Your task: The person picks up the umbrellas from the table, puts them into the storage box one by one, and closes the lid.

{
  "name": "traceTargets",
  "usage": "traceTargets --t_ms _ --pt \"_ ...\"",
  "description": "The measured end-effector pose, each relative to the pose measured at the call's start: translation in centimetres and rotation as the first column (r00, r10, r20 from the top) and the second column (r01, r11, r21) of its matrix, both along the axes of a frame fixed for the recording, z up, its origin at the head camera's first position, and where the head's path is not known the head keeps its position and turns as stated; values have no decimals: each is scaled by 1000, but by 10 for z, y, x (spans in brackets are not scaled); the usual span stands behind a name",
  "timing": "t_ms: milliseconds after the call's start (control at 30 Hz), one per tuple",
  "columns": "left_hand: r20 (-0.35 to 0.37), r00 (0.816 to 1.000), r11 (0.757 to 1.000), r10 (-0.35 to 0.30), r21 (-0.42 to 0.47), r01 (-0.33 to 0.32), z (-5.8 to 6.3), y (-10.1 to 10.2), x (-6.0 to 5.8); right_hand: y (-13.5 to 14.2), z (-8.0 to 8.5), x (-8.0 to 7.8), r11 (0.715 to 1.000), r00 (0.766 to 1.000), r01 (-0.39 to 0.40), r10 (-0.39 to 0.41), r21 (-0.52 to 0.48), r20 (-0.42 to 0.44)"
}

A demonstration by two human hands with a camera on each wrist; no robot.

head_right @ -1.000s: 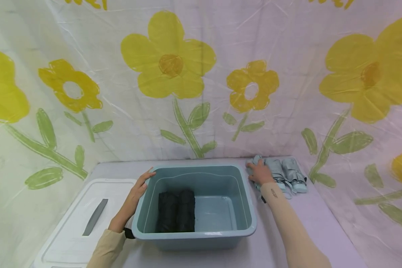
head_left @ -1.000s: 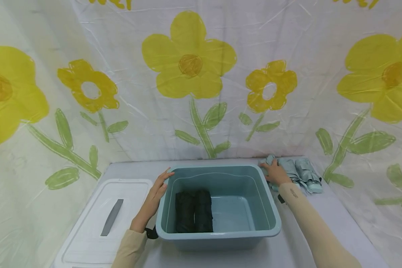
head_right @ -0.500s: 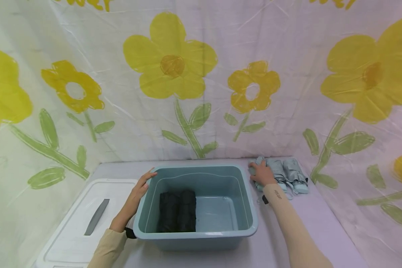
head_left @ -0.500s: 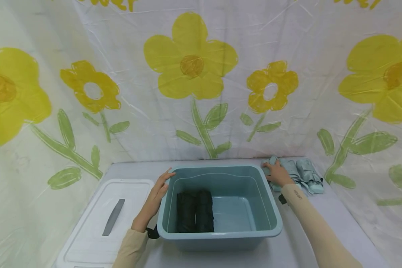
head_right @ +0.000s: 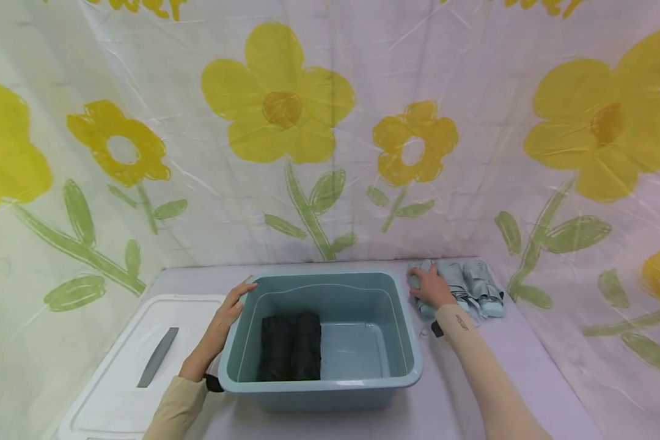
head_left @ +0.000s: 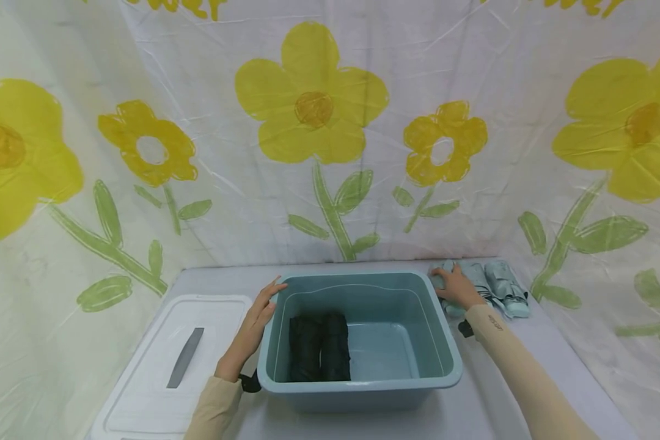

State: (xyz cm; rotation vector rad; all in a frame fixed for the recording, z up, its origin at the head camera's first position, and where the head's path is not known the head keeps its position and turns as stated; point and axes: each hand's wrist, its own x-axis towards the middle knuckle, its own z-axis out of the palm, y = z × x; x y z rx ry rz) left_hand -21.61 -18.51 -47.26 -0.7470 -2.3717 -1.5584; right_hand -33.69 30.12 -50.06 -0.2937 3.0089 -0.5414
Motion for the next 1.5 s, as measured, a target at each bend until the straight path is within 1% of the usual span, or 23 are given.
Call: traceTargets --t_ms 200,267,300,433,500,633,800,900,1000,1133,1267,1500 --pt "0 1000 1000 2 5 -2 1 0 -1 -1 4 -1 1000 1000 4 -4 -6 14" --pt "8 1000 1000 1 7 -2 10 3 4 0 5 -1 1000 1000 9 -9 -12 22" --pt "8 1000 1000 1 7 -1 10 2 4 0 6 -1 1000 999 11 -11 -21 30" --pt "13 1000 1000 0 4 0 9 1 4 1 13 0 999 999 25 -22 -44 49" --pt "0 1000 1000 0 1 0 0 -2 -2 1 17 1 999 999 25 -22 -46 50" --pt "-4 1000 1000 0 -3 0 0 -2 -3 4 21 2 999 999 7 -6 -41 32" --pt "5 1000 1000 5 -14 -5 2 -2 -2 7 27 5 998 1000 -12 13 -65 12" --pt "4 1000 1000 5 -11 -5 7 0 1 8 32 7 997 1000 -22 22 -71 3" --pt "1 1000 1000 -1 -13 1 18 4 8 8 36 10 996 999 -32 32 -83 -8" --pt "21 1000 1000 -4 -20 4 31 8 17 7 42 15 994 998 -47 44 -98 -34" --pt "40 999 1000 -7 -17 8 32 8 18 7 47 19 994 997 -54 49 -99 -53" --pt "40 999 1000 -14 -2 14 30 8 19 8 55 23 992 997 -57 52 -111 -50"
